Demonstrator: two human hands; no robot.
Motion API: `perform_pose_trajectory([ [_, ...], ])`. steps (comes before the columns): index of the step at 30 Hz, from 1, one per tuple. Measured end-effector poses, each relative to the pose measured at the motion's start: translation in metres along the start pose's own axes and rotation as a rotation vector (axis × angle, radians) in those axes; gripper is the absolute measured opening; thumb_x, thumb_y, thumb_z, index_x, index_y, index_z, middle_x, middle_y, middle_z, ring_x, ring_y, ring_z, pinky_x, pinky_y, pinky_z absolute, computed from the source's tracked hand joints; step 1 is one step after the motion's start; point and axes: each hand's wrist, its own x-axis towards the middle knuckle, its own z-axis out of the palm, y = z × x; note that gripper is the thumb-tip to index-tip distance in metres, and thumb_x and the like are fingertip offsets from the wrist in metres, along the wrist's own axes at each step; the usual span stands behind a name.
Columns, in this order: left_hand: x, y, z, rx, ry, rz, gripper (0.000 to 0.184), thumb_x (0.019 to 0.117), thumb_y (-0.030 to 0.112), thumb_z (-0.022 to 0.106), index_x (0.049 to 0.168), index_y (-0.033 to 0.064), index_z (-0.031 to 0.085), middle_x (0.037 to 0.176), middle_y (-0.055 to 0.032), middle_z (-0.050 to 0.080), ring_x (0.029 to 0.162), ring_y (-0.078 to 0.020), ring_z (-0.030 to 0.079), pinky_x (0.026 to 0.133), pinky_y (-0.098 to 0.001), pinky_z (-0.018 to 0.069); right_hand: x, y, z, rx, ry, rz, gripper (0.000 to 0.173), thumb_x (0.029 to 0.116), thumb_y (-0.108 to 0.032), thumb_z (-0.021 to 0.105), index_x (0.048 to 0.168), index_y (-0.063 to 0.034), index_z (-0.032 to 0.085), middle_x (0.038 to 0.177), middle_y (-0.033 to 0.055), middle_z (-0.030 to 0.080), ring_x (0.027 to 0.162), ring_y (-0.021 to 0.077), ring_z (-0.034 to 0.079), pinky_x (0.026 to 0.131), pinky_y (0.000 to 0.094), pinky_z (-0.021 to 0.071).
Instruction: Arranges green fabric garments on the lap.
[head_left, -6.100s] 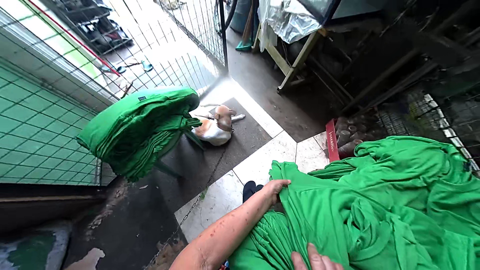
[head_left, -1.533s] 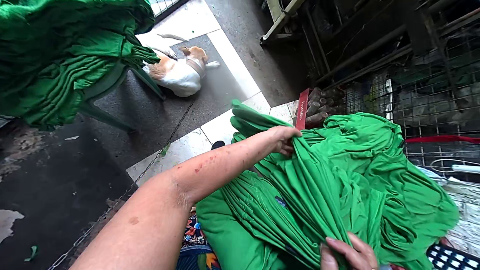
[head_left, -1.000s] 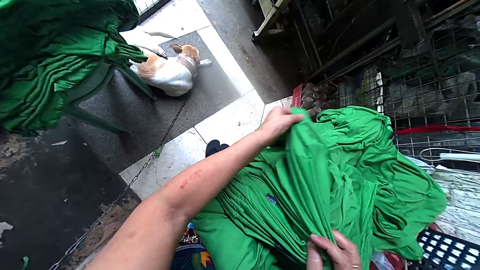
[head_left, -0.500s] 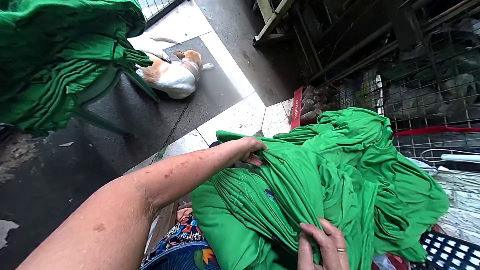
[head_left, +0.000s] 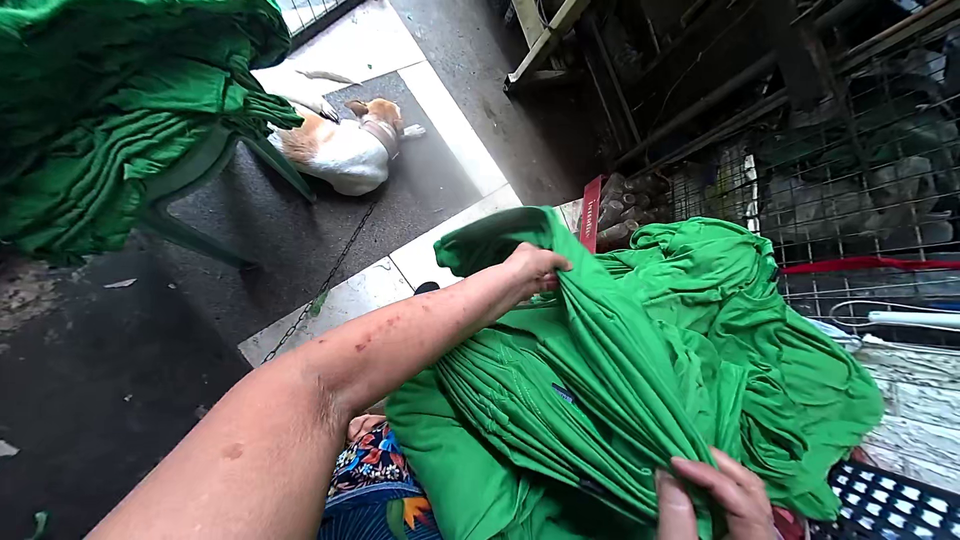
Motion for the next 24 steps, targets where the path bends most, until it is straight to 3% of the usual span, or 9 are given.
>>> perform_pose_trajectory([
  [2,0.002,-0.006,-0.005,-0.191,0.064,-0.211,0.039,0.0941,0.002,0.067,0.13,-0.0003,0.052,0.105,-0.0131,0.061,0.085,-0.0157,0.062,0.077,-0.0274,0.0543,-0.001,0.0,0.002,0.007,-0.004,0.003,0.01,0.0896,0.001,0.06,0.094,-0.0064,0.064,0.108,-0.0012,0.062,0.113,-0.0044,0.056,0.101,0.0103,0.044],
  [5,-0.006,-0.03,-0.014,-0.322,0.05,-0.284,0.023,0.0948,0.004,0.066,0.116,0.002,0.055,0.089,-0.0064,0.058,0.071,-0.0101,0.058,0.067,-0.0227,0.052,-0.003,0.0,0.003,0.01,-0.006,0.002,0.009,0.0892,0.001,0.06,0.094,-0.006,0.064,0.107,-0.001,0.062,0.112,-0.0038,0.056,0.1,0.0105,0.0441],
  [8,-0.019,-0.049,-0.024,-0.467,0.099,-0.401,0.034,0.0957,0.003,0.064,0.126,0.0017,0.048,0.102,-0.0103,0.056,0.082,-0.0136,0.059,0.076,-0.0232,0.0525,-0.005,-0.003,0.007,0.015,-0.019,0.014,0.01,0.088,0.001,0.061,0.094,-0.0058,0.064,0.106,-0.0001,0.062,0.111,-0.0034,0.057,0.099,0.0101,0.0445],
  [11,-0.024,-0.055,-0.027,-0.46,0.15,-0.499,0.028,0.0965,0.006,0.064,0.12,0.0036,0.051,0.095,-0.0083,0.056,0.074,-0.0106,0.058,0.066,-0.0195,0.0517,-0.01,-0.006,0.01,0.015,-0.024,0.025,0.011,0.0882,0.002,0.06,0.094,-0.0061,0.063,0.107,0.0004,0.061,0.111,-0.0034,0.056,0.099,0.0099,0.0442],
  [13,-0.025,-0.051,-0.024,-0.344,0.13,-0.507,0.026,0.1006,0.019,0.063,0.119,0.0037,0.051,0.09,-0.0079,0.057,0.067,-0.0087,0.059,0.061,-0.0178,0.0511,-0.01,-0.006,0.009,0.016,-0.018,0.03,0.011,0.0885,0.002,0.06,0.095,-0.0061,0.064,0.107,0.0002,0.061,0.111,-0.0035,0.056,0.099,0.0098,0.0441],
  [16,-0.02,-0.048,-0.018,-0.197,0.012,-0.475,0.052,0.1053,0.043,0.053,0.136,0.0018,0.046,0.119,-0.0153,0.058,0.094,-0.0163,0.061,0.081,-0.0249,0.0512,-0.01,-0.007,0.009,0.009,-0.02,0.026,0.01,0.0891,0.002,0.059,0.094,-0.0057,0.063,0.107,0.0011,0.061,0.114,-0.0031,0.056,0.101,0.0099,0.0434],
  [18,-0.011,-0.05,-0.013,-0.191,-0.034,-0.454,0.054,0.1038,0.044,0.055,0.139,0.003,0.046,0.127,-0.0161,0.057,0.105,-0.0195,0.061,0.09,-0.0284,0.0506,-0.01,-0.007,0.009,0.016,-0.023,0.024,0.01,0.0892,0.002,0.059,0.094,-0.0056,0.063,0.108,0.0009,0.061,0.113,-0.0035,0.056,0.101,0.01,0.0434],
  [22,0.0,-0.037,0.003,-0.184,-0.043,-0.455,0.027,0.0992,0.023,0.065,0.118,0.0054,0.057,0.097,-0.01,0.063,0.079,-0.0147,0.064,0.068,-0.0264,0.0545,-0.012,-0.008,0.009,0.011,-0.045,-0.003,0.011,0.0892,0.001,0.06,0.095,-0.0071,0.063,0.109,0.002,0.06,0.114,-0.0026,0.055,0.101,0.0095,0.0424],
  [24,0.0,-0.023,0.01,-0.186,-0.069,-0.38,0.018,0.0998,0.016,0.062,0.113,0.0042,0.058,0.09,-0.0089,0.064,0.075,-0.0151,0.064,0.068,-0.0297,0.0557,-0.013,-0.008,0.01,0.004,-0.054,-0.034,0.01,0.0903,0.001,0.059,0.095,-0.0071,0.063,0.11,0.0027,0.059,0.115,-0.0017,0.055,0.102,0.0097,0.0414],
])
